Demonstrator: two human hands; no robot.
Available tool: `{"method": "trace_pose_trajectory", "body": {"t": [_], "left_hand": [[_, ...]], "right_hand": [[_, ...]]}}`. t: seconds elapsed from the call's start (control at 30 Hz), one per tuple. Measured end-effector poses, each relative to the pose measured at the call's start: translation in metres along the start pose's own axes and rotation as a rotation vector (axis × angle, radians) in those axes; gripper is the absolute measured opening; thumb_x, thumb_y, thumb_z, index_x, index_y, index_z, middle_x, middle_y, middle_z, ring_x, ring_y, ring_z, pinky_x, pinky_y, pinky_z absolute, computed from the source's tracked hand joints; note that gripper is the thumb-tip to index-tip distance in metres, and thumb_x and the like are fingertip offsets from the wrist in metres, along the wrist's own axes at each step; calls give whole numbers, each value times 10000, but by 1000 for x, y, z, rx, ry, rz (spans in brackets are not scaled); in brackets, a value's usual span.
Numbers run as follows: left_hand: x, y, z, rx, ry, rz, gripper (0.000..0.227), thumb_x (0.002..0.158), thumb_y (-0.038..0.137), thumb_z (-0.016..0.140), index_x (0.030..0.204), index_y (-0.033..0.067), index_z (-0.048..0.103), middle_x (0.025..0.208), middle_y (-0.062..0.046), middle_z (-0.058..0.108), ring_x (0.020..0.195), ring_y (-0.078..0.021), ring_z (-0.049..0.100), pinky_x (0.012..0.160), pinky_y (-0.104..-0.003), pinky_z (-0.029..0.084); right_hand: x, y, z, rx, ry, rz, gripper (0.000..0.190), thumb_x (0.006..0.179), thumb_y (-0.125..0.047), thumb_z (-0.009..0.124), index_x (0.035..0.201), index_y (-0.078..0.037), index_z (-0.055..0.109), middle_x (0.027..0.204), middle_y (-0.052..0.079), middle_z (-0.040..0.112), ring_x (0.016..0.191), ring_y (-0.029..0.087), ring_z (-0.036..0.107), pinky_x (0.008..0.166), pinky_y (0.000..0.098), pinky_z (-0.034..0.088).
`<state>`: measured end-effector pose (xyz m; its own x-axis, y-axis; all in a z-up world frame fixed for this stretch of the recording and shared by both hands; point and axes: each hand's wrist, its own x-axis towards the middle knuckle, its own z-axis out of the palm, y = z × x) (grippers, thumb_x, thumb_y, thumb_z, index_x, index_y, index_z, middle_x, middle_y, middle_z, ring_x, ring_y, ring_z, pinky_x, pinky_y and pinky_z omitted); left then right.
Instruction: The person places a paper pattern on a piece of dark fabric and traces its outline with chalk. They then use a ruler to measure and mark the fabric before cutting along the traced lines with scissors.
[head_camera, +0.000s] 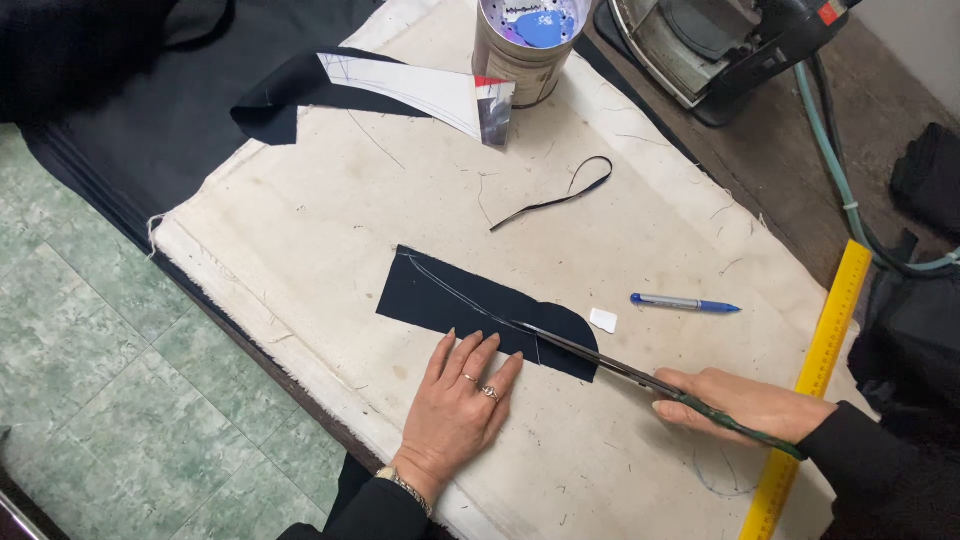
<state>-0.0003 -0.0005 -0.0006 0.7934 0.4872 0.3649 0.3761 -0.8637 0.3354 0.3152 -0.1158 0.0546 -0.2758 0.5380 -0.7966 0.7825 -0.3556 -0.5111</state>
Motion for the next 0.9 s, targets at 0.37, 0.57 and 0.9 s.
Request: {"method": "trace_pose_trajectory", "body": {"t": [0.37, 0.57, 0.9], "left_hand": [[-1, -1, 1, -4, -6, 4, 344, 909, 220, 566, 1240, 130, 597, 1245, -168, 572, 1164, -330, 530, 1090, -504, 327], [-1, -1, 0, 0, -18, 4, 352, 912, 222, 571, 1251, 132, 602, 1252, -167, 571, 1177, -329, 524, 1100, -506, 318], [0, 1, 0, 77, -22, 4, 433, 971, 321, 516, 1377, 174, 486, 1342, -113, 506, 1252, -283, 481, 1096, -535, 308]], "right_hand": [[3, 9, 6, -38, 16, -31, 349, 967, -511, 413, 896, -183, 505, 713, -52, 490, 622, 116, 472, 602, 283, 406], [-2, -3, 2, 20, 7, 13, 334, 960, -503, 438, 912, -181, 518, 766, -50, 517, 676, 113, 468, 647, 265, 396], [5, 11, 8, -57, 35, -4, 363, 949, -531, 428, 901, -184, 523, 689, -48, 542, 601, 130, 489, 594, 292, 421]]}}
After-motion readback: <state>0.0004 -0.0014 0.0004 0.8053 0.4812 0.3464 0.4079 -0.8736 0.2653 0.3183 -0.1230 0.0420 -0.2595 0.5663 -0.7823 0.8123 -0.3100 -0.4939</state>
